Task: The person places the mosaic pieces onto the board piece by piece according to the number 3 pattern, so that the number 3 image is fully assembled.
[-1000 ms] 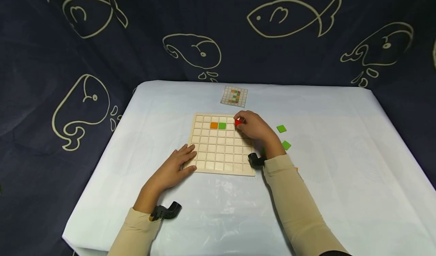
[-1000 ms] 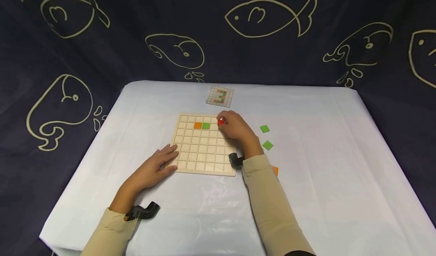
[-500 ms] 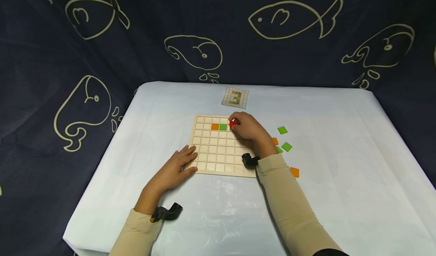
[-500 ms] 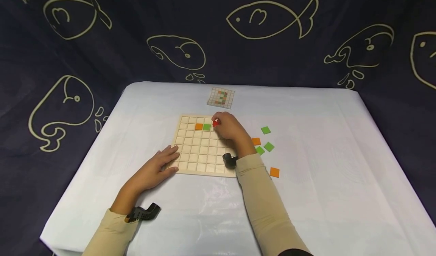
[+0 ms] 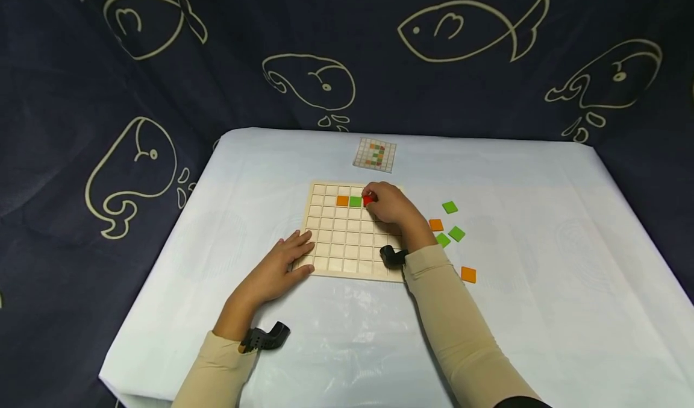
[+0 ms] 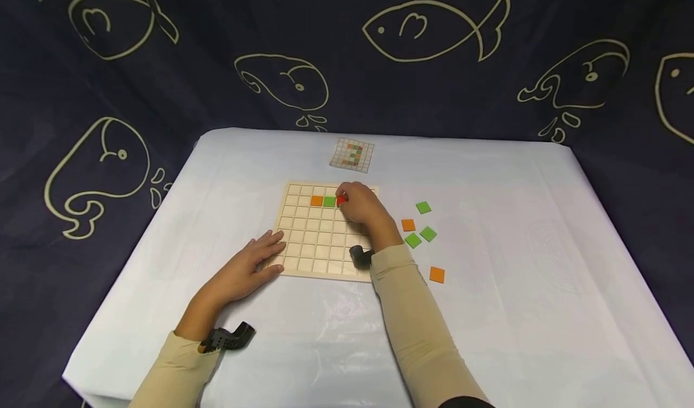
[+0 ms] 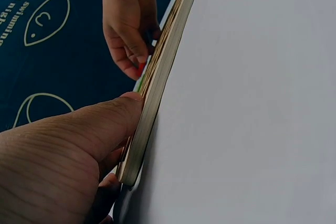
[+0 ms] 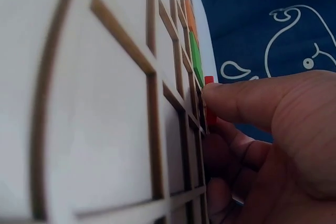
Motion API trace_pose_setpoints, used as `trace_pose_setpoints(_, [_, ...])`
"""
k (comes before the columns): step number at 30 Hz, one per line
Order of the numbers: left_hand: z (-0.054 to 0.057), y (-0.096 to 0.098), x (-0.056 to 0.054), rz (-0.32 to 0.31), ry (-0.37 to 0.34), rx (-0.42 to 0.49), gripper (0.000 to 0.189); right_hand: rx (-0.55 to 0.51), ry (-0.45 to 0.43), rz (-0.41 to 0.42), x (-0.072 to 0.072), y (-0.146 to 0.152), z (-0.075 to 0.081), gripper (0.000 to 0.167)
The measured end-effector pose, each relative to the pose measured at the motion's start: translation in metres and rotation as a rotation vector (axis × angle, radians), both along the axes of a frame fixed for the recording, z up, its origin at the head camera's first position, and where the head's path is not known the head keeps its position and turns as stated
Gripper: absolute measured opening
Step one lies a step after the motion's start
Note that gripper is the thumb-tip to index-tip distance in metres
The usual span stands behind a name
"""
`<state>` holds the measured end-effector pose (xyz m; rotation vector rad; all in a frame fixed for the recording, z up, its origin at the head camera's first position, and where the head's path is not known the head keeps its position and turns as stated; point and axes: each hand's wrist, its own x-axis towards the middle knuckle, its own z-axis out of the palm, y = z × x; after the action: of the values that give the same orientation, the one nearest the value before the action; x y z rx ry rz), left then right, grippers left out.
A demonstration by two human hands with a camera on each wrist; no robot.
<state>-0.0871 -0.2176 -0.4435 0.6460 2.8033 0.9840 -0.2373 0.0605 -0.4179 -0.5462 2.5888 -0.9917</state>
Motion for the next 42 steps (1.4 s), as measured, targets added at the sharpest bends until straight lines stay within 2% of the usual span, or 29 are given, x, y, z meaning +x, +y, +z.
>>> trace_pose_setpoints(16, [-0.001,0.0007,0.0009,-0.001,0.0,-0.003,0.054,0.013,-0.015,-0.042,0.0021,-0.0026,-0.0035,0.034])
trace_pose_setpoints(22, [-0.0005,0.0005,0.0005,-0.002,-0.001,-0.003,0.054,-0.004,-0.013,-0.043,0.0034,-0.0017,-0.0032,0.033])
trace_pose_setpoints(28, [0.0002,0.0006,0.0005,0.0,-0.006,-0.003,0.055,0.023,0.015,-0.038,0.0031,-0.0024,-0.0044,0.031])
trace_pose_setpoints(42, [0.0007,0.0008,0.0003,-0.008,0.01,0.001,0.055,-0.001,-0.005,-0.041,0.0054,-0.0014,-0.0045,0.031])
